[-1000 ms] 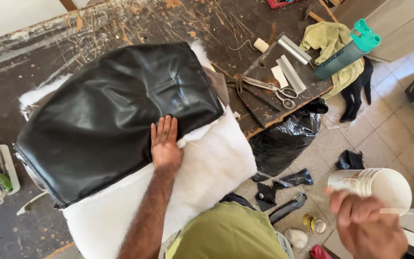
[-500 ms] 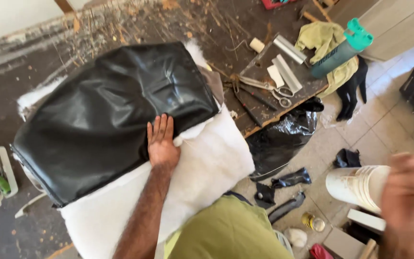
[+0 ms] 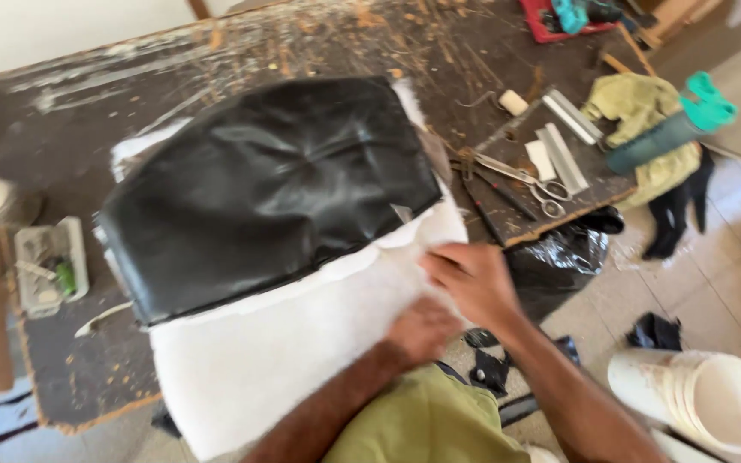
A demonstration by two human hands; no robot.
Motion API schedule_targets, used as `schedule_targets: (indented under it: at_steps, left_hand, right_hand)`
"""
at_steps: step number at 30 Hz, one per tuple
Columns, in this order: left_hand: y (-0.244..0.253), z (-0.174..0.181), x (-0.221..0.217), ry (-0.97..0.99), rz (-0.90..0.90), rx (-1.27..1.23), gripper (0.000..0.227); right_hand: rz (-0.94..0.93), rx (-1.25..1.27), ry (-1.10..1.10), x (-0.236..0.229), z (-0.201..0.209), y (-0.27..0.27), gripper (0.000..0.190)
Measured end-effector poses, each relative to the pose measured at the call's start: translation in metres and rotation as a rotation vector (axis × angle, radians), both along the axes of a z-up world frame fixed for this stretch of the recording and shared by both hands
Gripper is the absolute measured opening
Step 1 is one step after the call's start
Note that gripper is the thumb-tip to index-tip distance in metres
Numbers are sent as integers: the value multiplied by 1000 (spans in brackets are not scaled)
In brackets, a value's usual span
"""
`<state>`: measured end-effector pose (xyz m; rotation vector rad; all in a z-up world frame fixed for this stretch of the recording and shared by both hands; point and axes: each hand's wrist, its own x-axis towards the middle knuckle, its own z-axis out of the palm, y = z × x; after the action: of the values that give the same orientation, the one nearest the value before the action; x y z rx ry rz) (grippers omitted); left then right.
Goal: Upholstering a seat cushion by pulling strings through foam and batting to secure the leather cover
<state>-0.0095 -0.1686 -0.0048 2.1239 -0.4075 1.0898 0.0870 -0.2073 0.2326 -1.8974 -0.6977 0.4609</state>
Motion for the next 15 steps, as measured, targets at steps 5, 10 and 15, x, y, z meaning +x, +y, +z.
schedule_targets:
  at_steps: [5,10,15]
  left_hand:
    - [-46,54,-6,646,-504,32,20]
    - [-50,88,-6,718,-557,-42,23]
    - [-9,147,2,596,-641,-193,49]
  right_hand:
    - [336,-479,-427,4,-67,104,37]
    - [236,-220,-607,19,-95,129,29]
    - [139,161,-741,98,-89,37,18]
